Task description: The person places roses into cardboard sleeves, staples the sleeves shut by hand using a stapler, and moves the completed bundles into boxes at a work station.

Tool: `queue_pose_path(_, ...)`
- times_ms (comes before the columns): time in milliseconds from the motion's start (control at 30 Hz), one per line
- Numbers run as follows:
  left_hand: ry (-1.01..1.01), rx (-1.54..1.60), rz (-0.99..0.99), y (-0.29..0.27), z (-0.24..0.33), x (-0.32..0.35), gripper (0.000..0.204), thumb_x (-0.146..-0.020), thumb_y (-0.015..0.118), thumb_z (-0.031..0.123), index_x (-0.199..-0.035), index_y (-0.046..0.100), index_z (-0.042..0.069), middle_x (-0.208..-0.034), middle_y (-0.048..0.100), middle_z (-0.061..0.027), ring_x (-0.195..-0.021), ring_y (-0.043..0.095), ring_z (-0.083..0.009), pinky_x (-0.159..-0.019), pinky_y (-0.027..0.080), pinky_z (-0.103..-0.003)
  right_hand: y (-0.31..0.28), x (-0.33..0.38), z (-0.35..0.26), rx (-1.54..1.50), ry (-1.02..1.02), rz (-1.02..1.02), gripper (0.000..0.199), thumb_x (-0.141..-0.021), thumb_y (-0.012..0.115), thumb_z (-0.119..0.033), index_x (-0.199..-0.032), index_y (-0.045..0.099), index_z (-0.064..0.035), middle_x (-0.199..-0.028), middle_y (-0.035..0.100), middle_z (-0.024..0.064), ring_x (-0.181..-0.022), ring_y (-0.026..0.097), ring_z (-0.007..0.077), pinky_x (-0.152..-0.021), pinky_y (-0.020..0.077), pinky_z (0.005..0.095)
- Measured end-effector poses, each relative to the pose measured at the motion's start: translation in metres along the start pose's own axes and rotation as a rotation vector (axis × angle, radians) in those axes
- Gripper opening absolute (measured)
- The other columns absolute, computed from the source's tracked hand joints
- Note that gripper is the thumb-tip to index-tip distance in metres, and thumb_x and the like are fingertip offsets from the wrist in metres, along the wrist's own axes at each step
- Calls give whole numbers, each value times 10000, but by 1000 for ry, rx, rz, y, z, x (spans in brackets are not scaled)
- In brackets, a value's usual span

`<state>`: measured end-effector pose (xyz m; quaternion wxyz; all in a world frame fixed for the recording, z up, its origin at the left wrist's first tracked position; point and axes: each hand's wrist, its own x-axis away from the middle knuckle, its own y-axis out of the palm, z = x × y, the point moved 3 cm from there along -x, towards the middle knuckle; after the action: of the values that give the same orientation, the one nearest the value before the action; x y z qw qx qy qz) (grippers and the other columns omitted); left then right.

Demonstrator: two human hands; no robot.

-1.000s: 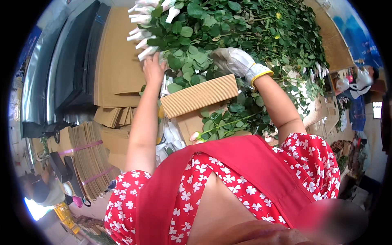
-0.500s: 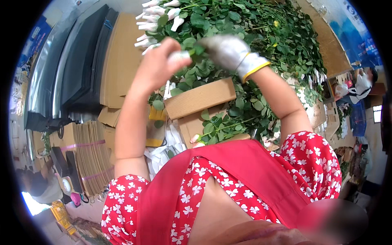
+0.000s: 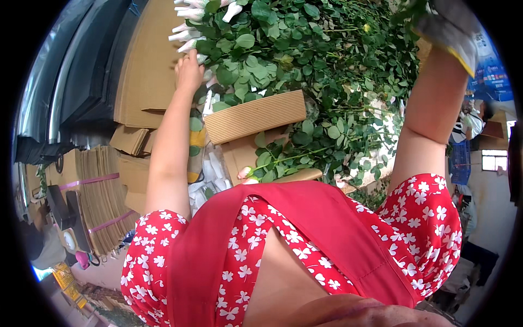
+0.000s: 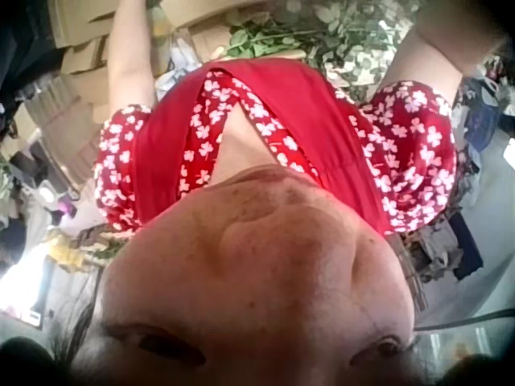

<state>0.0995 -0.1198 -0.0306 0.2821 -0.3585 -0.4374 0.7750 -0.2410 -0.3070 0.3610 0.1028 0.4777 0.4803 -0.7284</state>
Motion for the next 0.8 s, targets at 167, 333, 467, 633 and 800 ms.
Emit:
queue_pose_path(167, 89, 195, -165, -25, -1, -20, 443, -758, 694, 179, -1166, 567, 63, -1045, 627, -224, -949, 604, -382, -801, 483, -438, 78, -1, -50, -145, -134, -185, 276, -881, 553, -238, -1126, 631, -139, -897, 673, 98, -759, 639, 187, -678, 524, 318)
queue_pose_path(333, -170, 699, -339, 4, -21, -13, 630, -737, 767, 170, -1267, 461, 21, -1141, 600, -157, -957, 605, -243, -792, 500, -337, 125, 51, -102, -388, -192, -444, 255, -888, 571, -251, -1121, 640, -173, -904, 678, 44, -758, 636, 140, -678, 532, 285)
queue_pose_path(467, -268, 743, -154, 16, -37, 42, 792, -751, 755, 155, -1376, 295, 0, -1164, 587, -185, -1022, 582, -214, -870, 466, -311, 140, 120, -145, -645, -305, -628, 286, -870, 567, -183, -1143, 626, -120, -959, 681, 109, -799, 657, 253, -736, 546, 349)
queue_pose_path(633, -330, 310, -47, -82, 44, 77, 546, -823, 639, 341, -1281, 521, 68, -1002, 654, -232, -938, 639, -364, -810, 501, -394, 100, 160, -154, -690, -405, -454, 341, -817, 590, -156, -1157, 583, -138, -978, 643, 124, -830, 632, 302, -730, 528, 379)
queue_pose_path(800, 153, 413, 1, -181, 150, 74, 414, -770, 700, 261, -1146, 616, 109, -977, 674, -150, -888, 654, -311, -774, 503, -379, 100, 143, -161, -587, -288, -458, 534, -753, 616, -97, -1274, 498, -122, -1098, 624, 123, -911, 632, 293, -796, 518, 378)
